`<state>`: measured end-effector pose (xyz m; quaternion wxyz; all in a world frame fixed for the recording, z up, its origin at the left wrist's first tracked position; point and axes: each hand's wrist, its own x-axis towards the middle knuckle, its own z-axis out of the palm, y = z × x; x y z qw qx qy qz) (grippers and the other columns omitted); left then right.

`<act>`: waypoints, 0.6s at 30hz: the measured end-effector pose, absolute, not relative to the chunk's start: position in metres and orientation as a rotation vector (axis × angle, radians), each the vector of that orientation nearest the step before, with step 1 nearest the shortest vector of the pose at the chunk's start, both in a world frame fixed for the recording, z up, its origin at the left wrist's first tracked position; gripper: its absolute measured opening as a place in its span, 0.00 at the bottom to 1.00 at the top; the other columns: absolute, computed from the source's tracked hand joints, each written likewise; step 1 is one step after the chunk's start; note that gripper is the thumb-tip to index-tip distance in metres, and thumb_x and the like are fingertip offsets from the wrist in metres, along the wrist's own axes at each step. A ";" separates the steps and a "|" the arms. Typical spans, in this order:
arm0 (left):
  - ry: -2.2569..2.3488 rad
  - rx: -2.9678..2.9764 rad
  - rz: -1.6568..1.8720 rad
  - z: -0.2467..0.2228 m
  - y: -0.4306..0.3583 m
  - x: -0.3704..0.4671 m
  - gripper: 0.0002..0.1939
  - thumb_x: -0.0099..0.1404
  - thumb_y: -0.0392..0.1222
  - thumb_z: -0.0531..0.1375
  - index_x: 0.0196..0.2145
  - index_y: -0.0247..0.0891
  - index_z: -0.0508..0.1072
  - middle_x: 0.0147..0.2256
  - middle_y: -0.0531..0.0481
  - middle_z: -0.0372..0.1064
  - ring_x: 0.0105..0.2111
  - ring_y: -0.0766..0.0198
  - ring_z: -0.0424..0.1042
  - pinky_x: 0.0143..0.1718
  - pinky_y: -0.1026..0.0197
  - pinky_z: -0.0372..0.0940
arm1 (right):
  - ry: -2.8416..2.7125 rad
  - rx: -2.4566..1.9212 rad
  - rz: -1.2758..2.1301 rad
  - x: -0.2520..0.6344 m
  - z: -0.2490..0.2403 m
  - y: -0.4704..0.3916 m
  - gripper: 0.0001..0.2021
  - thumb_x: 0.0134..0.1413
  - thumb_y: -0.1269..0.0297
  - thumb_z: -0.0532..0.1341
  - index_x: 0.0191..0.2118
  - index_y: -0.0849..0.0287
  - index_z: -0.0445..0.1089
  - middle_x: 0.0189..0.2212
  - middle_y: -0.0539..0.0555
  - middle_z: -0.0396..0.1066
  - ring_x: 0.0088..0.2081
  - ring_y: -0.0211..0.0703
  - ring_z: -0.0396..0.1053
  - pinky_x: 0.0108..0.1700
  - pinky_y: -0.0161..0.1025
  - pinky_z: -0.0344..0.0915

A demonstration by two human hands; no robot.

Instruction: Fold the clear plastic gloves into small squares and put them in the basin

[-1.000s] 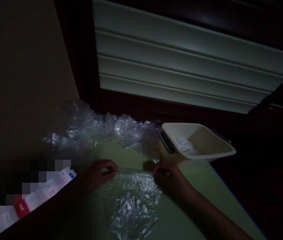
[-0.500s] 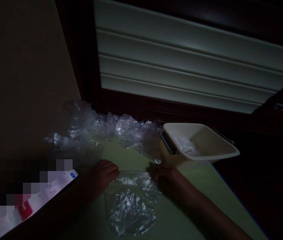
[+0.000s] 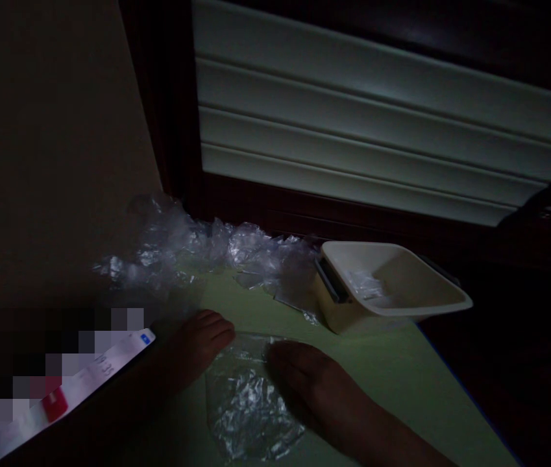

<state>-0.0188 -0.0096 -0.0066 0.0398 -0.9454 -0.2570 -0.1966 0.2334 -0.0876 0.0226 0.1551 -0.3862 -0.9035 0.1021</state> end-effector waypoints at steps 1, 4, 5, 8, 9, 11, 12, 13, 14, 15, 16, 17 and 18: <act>-0.787 -2.896 -0.597 -0.006 -0.010 -0.019 0.12 0.66 0.26 0.50 0.35 0.35 0.71 0.34 0.47 0.71 0.35 0.59 0.68 0.38 0.57 0.62 | -2.604 -1.104 0.303 0.232 0.023 -0.089 0.22 0.54 0.77 0.57 0.56 0.65 0.66 0.52 0.64 0.70 0.53 0.53 0.68 0.55 0.50 0.65; -0.791 -2.885 -0.584 -0.006 -0.010 -0.019 0.13 0.66 0.26 0.49 0.34 0.35 0.71 0.34 0.47 0.71 0.35 0.59 0.67 0.38 0.57 0.62 | -2.654 -1.078 0.316 0.230 0.025 -0.091 0.21 0.56 0.76 0.57 0.56 0.62 0.66 0.52 0.62 0.70 0.53 0.51 0.67 0.56 0.50 0.63; -0.794 -2.877 -0.581 -0.006 -0.009 -0.020 0.13 0.66 0.25 0.49 0.34 0.35 0.71 0.35 0.46 0.72 0.35 0.59 0.67 0.39 0.56 0.63 | -2.670 -1.079 0.318 0.230 0.026 -0.091 0.21 0.56 0.76 0.57 0.56 0.61 0.66 0.52 0.61 0.70 0.53 0.51 0.67 0.57 0.49 0.63; -0.774 -2.851 -0.573 -0.010 -0.004 -0.023 0.13 0.66 0.26 0.50 0.35 0.35 0.71 0.35 0.45 0.72 0.35 0.57 0.68 0.40 0.55 0.63 | -2.704 -1.093 0.329 0.230 0.027 -0.091 0.21 0.58 0.75 0.56 0.57 0.59 0.65 0.52 0.60 0.70 0.52 0.51 0.67 0.57 0.49 0.62; -0.757 -2.840 -0.574 -0.011 -0.002 -0.024 0.13 0.66 0.26 0.50 0.36 0.36 0.72 0.35 0.45 0.73 0.35 0.57 0.68 0.40 0.54 0.63 | -2.712 -1.100 0.335 0.230 0.027 -0.091 0.21 0.58 0.74 0.56 0.58 0.59 0.64 0.52 0.59 0.70 0.52 0.51 0.67 0.57 0.49 0.61; -0.726 -2.817 -0.576 -0.013 0.001 -0.027 0.14 0.66 0.26 0.49 0.40 0.36 0.72 0.38 0.44 0.73 0.37 0.56 0.69 0.42 0.53 0.62 | -2.725 -1.109 0.334 0.229 0.027 -0.092 0.21 0.59 0.74 0.56 0.58 0.59 0.63 0.53 0.59 0.70 0.52 0.52 0.67 0.57 0.50 0.61; -0.710 -2.803 -0.589 -0.014 0.002 -0.027 0.15 0.67 0.26 0.48 0.43 0.36 0.71 0.40 0.44 0.73 0.39 0.56 0.69 0.43 0.53 0.62 | -2.731 -1.113 0.334 0.229 0.028 -0.092 0.21 0.59 0.74 0.56 0.58 0.60 0.63 0.53 0.59 0.70 0.52 0.52 0.67 0.57 0.50 0.61; -0.685 -2.797 -0.603 -0.014 0.001 -0.028 0.15 0.67 0.26 0.48 0.44 0.37 0.71 0.42 0.44 0.73 0.42 0.55 0.68 0.44 0.53 0.62 | -2.734 -1.118 0.334 0.229 0.028 -0.092 0.20 0.59 0.74 0.56 0.58 0.60 0.64 0.52 0.59 0.70 0.52 0.52 0.67 0.56 0.50 0.61; -0.650 -2.804 -0.606 -0.014 0.000 -0.027 0.15 0.68 0.27 0.48 0.45 0.37 0.70 0.45 0.44 0.72 0.44 0.55 0.68 0.46 0.53 0.62 | -2.736 -1.119 0.333 0.229 0.028 -0.092 0.20 0.60 0.74 0.56 0.57 0.61 0.64 0.52 0.59 0.70 0.52 0.52 0.67 0.56 0.50 0.61; -0.616 -2.819 -0.601 -0.013 -0.003 -0.026 0.14 0.68 0.27 0.49 0.44 0.38 0.71 0.45 0.45 0.72 0.45 0.56 0.67 0.47 0.53 0.62 | -2.735 -1.119 0.332 0.229 0.028 -0.092 0.19 0.60 0.74 0.56 0.57 0.61 0.64 0.52 0.59 0.70 0.52 0.51 0.67 0.56 0.49 0.61; -0.587 -2.840 -0.579 -0.012 -0.006 -0.025 0.13 0.68 0.27 0.50 0.43 0.39 0.71 0.44 0.46 0.73 0.45 0.56 0.68 0.47 0.54 0.62 | -2.735 -1.118 0.338 0.230 0.028 -0.092 0.19 0.60 0.73 0.56 0.57 0.61 0.65 0.52 0.59 0.70 0.52 0.51 0.67 0.56 0.49 0.61; -0.570 -2.864 -0.541 -0.011 -0.009 -0.023 0.12 0.68 0.27 0.51 0.40 0.38 0.72 0.42 0.46 0.74 0.43 0.57 0.69 0.46 0.54 0.63 | -2.735 -1.117 0.351 0.231 0.029 -0.091 0.19 0.60 0.73 0.56 0.57 0.61 0.64 0.52 0.59 0.70 0.52 0.51 0.67 0.56 0.48 0.61; -0.569 -2.887 -0.494 -0.009 -0.012 -0.021 0.11 0.67 0.27 0.53 0.38 0.38 0.72 0.40 0.47 0.74 0.41 0.57 0.69 0.45 0.54 0.63 | -2.732 -1.113 0.373 0.232 0.030 -0.091 0.19 0.60 0.73 0.56 0.57 0.60 0.64 0.52 0.59 0.70 0.52 0.50 0.67 0.56 0.48 0.61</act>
